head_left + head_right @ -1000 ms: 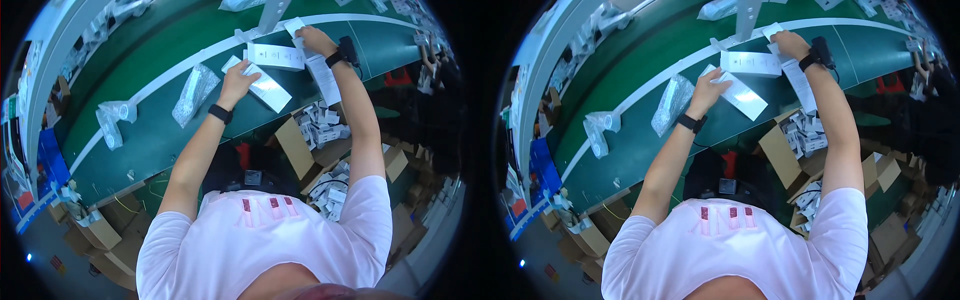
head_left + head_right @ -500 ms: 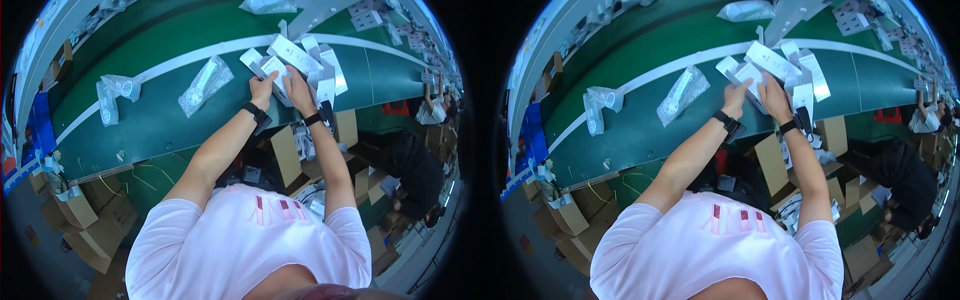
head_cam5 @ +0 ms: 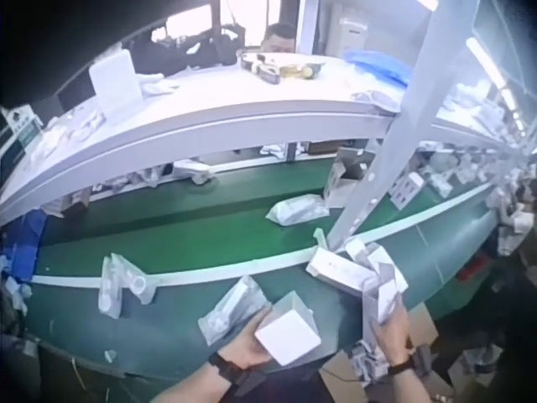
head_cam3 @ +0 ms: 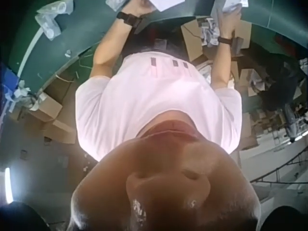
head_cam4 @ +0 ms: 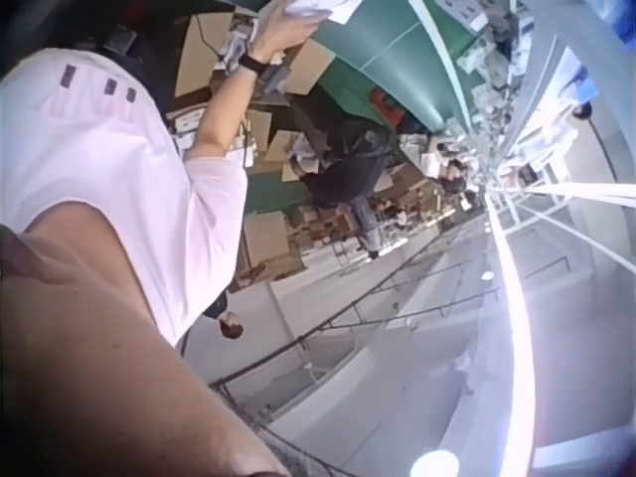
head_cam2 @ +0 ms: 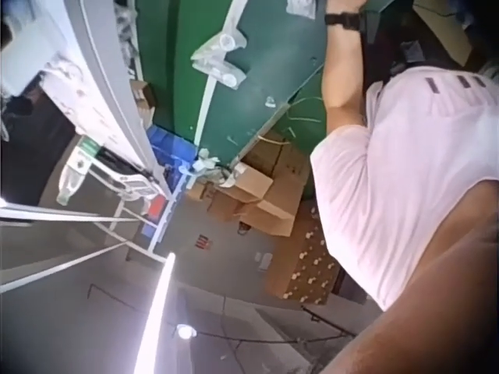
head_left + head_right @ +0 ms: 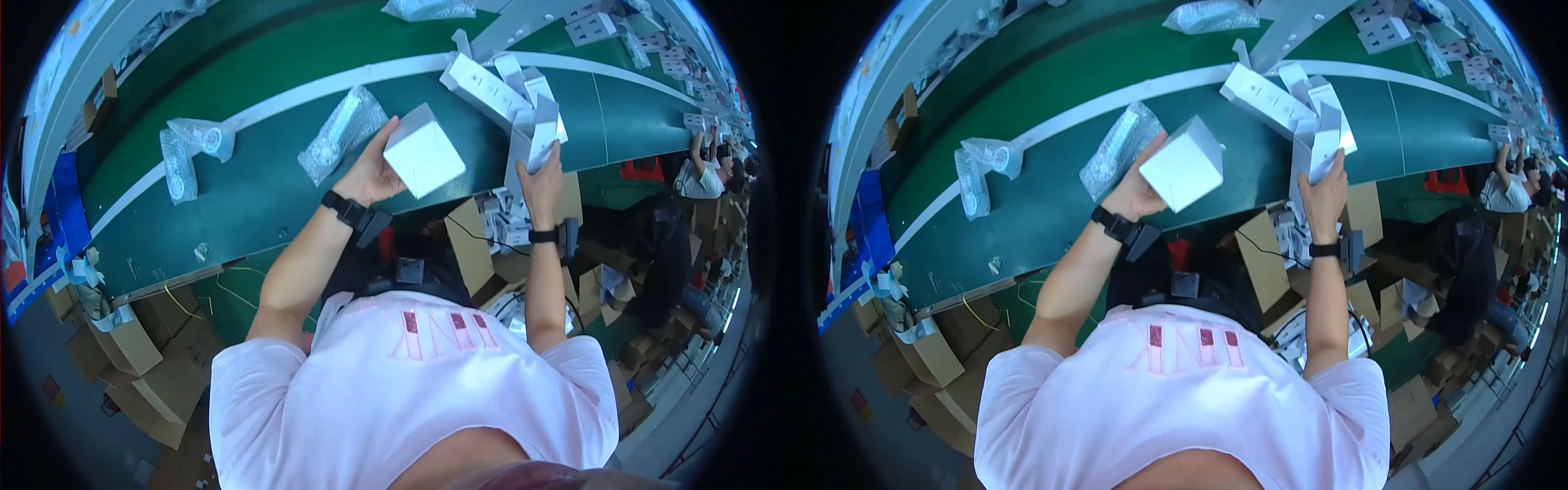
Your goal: Packaging handheld fans into individual white boxes along with manuals.
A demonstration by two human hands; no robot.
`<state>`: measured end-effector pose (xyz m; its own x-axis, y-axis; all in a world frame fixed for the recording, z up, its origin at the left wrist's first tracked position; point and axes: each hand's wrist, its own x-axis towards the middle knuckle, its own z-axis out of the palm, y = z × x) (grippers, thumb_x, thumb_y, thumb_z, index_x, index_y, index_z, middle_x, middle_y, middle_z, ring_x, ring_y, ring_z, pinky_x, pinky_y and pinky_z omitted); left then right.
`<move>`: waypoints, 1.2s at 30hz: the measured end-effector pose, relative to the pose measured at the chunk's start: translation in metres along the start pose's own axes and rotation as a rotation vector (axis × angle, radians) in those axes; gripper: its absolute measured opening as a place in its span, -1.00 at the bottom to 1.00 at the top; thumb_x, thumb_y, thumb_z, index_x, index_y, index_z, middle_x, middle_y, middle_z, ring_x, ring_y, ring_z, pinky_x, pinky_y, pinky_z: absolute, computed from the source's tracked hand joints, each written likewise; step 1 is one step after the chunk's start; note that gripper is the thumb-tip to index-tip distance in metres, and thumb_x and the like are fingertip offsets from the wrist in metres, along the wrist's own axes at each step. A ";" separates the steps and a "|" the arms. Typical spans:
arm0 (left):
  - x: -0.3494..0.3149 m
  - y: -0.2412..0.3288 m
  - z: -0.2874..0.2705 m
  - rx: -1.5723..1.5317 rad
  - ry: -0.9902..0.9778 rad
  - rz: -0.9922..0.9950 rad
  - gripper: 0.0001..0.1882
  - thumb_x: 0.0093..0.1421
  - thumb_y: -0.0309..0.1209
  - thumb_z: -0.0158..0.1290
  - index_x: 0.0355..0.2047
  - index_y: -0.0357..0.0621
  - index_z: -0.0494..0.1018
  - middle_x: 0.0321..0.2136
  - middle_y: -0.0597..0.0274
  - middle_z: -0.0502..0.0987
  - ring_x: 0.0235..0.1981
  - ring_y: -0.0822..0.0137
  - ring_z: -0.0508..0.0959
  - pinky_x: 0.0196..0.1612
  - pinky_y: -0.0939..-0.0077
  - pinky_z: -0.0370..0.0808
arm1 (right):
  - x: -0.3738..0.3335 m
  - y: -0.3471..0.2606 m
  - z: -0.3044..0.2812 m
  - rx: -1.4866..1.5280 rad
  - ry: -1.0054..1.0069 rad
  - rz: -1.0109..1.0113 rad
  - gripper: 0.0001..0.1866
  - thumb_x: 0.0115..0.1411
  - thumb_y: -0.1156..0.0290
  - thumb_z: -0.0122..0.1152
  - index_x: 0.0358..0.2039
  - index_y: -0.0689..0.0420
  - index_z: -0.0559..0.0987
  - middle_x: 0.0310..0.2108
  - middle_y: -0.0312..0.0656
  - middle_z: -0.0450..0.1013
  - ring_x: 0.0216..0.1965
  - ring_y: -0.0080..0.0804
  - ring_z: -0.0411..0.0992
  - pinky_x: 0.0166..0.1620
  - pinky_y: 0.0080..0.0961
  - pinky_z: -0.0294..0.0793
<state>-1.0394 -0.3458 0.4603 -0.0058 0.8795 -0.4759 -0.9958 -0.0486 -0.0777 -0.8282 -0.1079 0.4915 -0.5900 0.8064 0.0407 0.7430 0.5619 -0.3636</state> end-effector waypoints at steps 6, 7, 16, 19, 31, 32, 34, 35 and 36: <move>-0.027 0.005 -0.015 -0.036 0.002 0.007 -0.44 0.23 0.03 -0.02 0.05 -0.13 0.37 -0.09 0.18 0.52 -0.07 0.25 0.54 -0.01 0.30 0.50 | -0.011 -0.067 -0.029 0.161 0.116 -0.237 -0.13 -0.09 0.38 0.30 0.24 0.30 0.14 -0.05 0.16 0.30 -0.01 0.03 0.28 0.05 -0.17 0.29; -0.031 0.004 -0.009 0.035 0.040 0.006 -0.43 0.21 0.05 0.01 0.05 -0.12 0.37 -0.08 0.19 0.52 -0.06 0.27 0.53 -0.02 0.31 0.49 | -0.005 -0.078 -0.019 0.073 0.080 -0.389 -0.11 -0.11 0.38 0.31 0.25 0.27 0.14 -0.03 0.13 0.29 0.00 0.05 0.27 0.07 -0.16 0.28; -0.155 0.014 -0.001 1.005 0.112 0.179 -0.27 0.05 -0.15 0.22 0.16 -0.26 0.27 -0.03 0.19 0.46 -0.01 0.37 0.44 0.09 0.50 0.33 | 0.015 -0.139 0.061 -0.109 0.104 -0.539 -0.22 -0.01 0.30 0.33 0.20 0.20 0.22 0.06 0.22 0.22 0.03 0.13 0.25 0.04 -0.20 0.31; -0.217 0.043 -0.006 0.948 0.203 0.476 -0.20 -0.04 -0.37 0.23 0.22 -0.25 0.17 0.01 0.17 0.43 0.01 0.34 0.43 0.12 0.46 0.31 | 0.009 -0.198 0.069 0.268 -0.217 -0.407 -0.50 0.06 0.18 0.26 -0.07 0.27 0.48 -0.20 0.13 0.47 -0.07 0.05 0.38 -0.07 -0.25 0.41; -0.252 0.048 -0.090 0.218 0.232 0.740 -0.45 0.29 -0.02 -0.14 0.08 -0.21 0.31 -0.07 0.11 0.49 -0.06 0.21 0.51 -0.01 0.31 0.45 | 0.026 -0.300 0.180 -0.175 -0.548 -0.650 -0.34 -0.16 -0.11 0.32 -0.40 0.36 0.56 -0.37 0.10 0.52 -0.30 0.03 0.48 -0.16 -0.22 0.44; -0.256 0.048 -0.091 0.198 0.120 0.751 -0.45 0.30 -0.01 -0.16 0.08 -0.21 0.31 -0.07 0.12 0.49 -0.07 0.23 0.52 -0.01 0.32 0.45 | 0.020 -0.298 0.175 -0.011 -0.550 -0.618 -0.43 -0.13 0.02 0.34 -0.36 0.33 0.51 -0.43 0.03 0.49 -0.32 -0.15 0.45 -0.20 -0.33 0.44; -0.260 0.051 -0.088 0.149 0.125 0.736 -0.45 0.28 -0.02 -0.14 0.06 -0.24 0.32 -0.08 0.12 0.50 -0.07 0.25 0.52 -0.01 0.34 0.45 | 0.013 -0.291 0.153 0.243 -0.627 -0.501 -0.48 -0.11 0.09 0.33 -0.31 0.30 0.50 -0.42 -0.01 0.49 -0.29 -0.21 0.43 -0.19 -0.38 0.43; -0.258 0.055 -0.086 0.122 0.189 0.688 -0.47 0.27 -0.07 -0.14 0.05 -0.25 0.33 -0.09 0.12 0.50 -0.07 0.26 0.52 -0.01 0.35 0.45 | 0.016 -0.285 0.143 0.503 -0.688 -0.377 -0.52 -0.09 0.17 0.32 -0.26 0.27 0.48 -0.42 -0.05 0.48 -0.26 -0.28 0.42 -0.19 -0.42 0.42; -0.255 0.057 -0.083 0.097 0.251 0.639 -0.50 0.25 -0.11 -0.13 0.03 -0.26 0.34 -0.09 0.12 0.50 -0.08 0.26 0.52 -0.02 0.35 0.44 | 0.019 -0.270 0.142 0.579 -0.675 -0.306 -0.55 -0.03 0.33 0.25 -0.11 0.21 0.46 -0.34 -0.14 0.47 -0.21 -0.36 0.42 -0.14 -0.47 0.41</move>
<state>-1.0876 -0.6126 0.5047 -0.5841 0.5556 -0.5917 -0.8080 -0.4679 0.3582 -1.0850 -0.2700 0.4584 -0.9269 0.2593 -0.2714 0.3596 0.4064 -0.8399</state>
